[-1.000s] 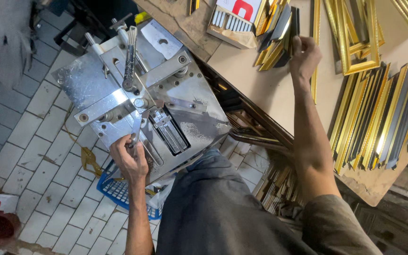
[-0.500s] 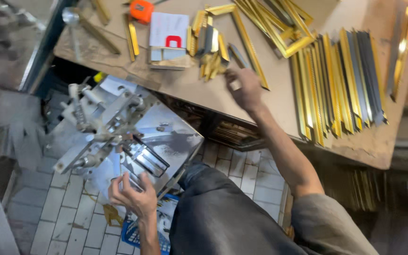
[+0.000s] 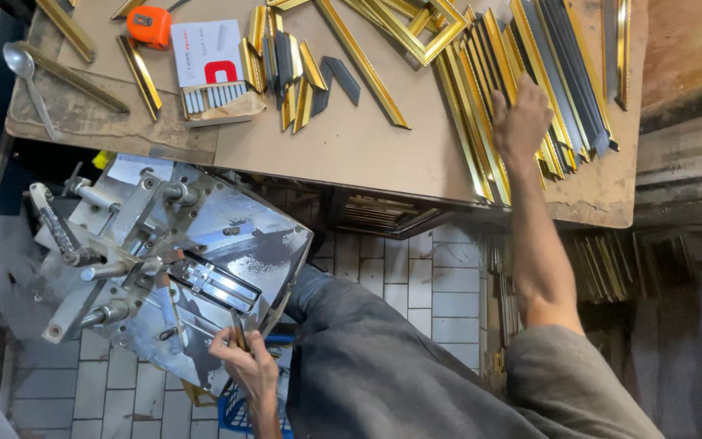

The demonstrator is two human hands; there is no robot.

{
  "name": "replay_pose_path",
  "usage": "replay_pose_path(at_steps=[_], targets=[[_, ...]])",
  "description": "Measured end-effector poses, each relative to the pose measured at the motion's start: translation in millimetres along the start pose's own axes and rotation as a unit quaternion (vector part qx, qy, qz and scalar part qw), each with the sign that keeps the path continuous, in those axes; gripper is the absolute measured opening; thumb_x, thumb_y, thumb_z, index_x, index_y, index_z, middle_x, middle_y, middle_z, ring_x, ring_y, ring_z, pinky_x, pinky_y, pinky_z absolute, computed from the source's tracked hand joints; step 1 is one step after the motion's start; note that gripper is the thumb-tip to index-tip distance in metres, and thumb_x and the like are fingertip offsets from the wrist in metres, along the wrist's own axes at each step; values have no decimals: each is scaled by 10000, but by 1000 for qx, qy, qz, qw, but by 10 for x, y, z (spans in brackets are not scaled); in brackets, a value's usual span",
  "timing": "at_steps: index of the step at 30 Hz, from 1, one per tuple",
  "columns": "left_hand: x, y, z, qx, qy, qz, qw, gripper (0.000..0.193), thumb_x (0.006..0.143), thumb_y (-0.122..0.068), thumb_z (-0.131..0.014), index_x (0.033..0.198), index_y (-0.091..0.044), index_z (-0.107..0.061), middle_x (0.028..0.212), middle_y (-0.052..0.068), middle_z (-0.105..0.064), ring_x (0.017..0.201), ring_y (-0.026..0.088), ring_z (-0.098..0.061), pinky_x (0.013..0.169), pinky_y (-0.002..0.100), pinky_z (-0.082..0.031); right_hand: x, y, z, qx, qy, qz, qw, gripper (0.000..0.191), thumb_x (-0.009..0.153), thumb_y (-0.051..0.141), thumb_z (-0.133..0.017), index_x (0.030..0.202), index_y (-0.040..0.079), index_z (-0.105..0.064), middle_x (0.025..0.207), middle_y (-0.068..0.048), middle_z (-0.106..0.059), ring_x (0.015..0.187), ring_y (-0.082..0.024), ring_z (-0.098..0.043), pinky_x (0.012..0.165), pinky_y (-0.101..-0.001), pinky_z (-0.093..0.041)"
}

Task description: The person picks up gold picture frame molding pieces from the workbench, positions two mitered corners in a manual frame joining machine, and presses the machine to fasten the corners together. They place completed frames on the table and repeat the process with additional molding pieces.

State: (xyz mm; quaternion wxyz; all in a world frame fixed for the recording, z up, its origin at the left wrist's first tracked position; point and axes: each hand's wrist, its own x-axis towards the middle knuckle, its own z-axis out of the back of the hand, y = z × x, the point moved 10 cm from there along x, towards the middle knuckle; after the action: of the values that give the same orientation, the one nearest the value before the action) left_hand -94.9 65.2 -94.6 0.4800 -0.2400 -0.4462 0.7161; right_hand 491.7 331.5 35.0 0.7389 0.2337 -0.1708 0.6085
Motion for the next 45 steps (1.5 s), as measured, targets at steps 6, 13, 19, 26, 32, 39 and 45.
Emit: replay_pose_path(at_steps=[6,13,19,26,32,39,45], targets=[[-125,244,-89,88,11,12,996,351,959,-84,-557,1217,11,-340,987,244,-574,836,415,-594,724,517,-459,-148,-876,-656,45,114,-155,980,418,992,408,-774,1031,-8,-763,975,-232,-726,937,-410,-679,858,-488,-506],[-53,147,149,2,-34,-61,998,294,1043,-42,-494,1310,28,-393,1152,222,-617,979,380,-612,881,479,-494,118,-679,-416,42,50,-32,997,303,862,257,-816,880,-35,-737,883,-208,-729,790,-363,-704,738,-455,-541],[-35,154,538,49,-84,14,995,372,1080,-112,-548,1438,-34,-488,1124,221,-713,999,400,-715,810,460,-557,34,-241,-269,88,51,9,995,222,951,180,-657,934,-21,-752,872,-167,-738,777,-286,-705,683,-441,-537],[127,254,704,119,-80,59,988,380,1052,-108,-584,1425,-56,-537,1176,232,-711,1025,422,-702,803,471,-553,79,32,-321,53,104,96,989,384,1050,274,-638,1064,-106,-690,1039,-234,-697,881,-315,-649,729,-473,-514],[159,109,702,119,-101,-5,988,402,1034,-67,-594,1430,-58,-526,1218,223,-706,1056,410,-693,846,463,-557,16,-293,-290,465,2,-104,879,234,1044,205,-618,1000,23,-478,882,-42,-486,804,-189,-512,689,-398,-434],[185,194,838,173,-167,-37,970,261,985,-112,-726,1242,-85,-685,1083,129,-756,941,291,-716,804,404,-571,40,-61,-67,235,13,35,971,251,1009,150,-609,1194,82,-454,893,-79,-493,755,-219,-466,661,-378,-390],[468,67,780,303,-153,-118,933,214,977,-126,-753,1186,-99,-717,1171,45,-710,1114,259,-661,900,415,-515,-1047,2086,-93,154,250,344,892,602,933,37,-827,1486,169,-628,1232,-177,-669,1015,-339,-689,791,-434,-569]])
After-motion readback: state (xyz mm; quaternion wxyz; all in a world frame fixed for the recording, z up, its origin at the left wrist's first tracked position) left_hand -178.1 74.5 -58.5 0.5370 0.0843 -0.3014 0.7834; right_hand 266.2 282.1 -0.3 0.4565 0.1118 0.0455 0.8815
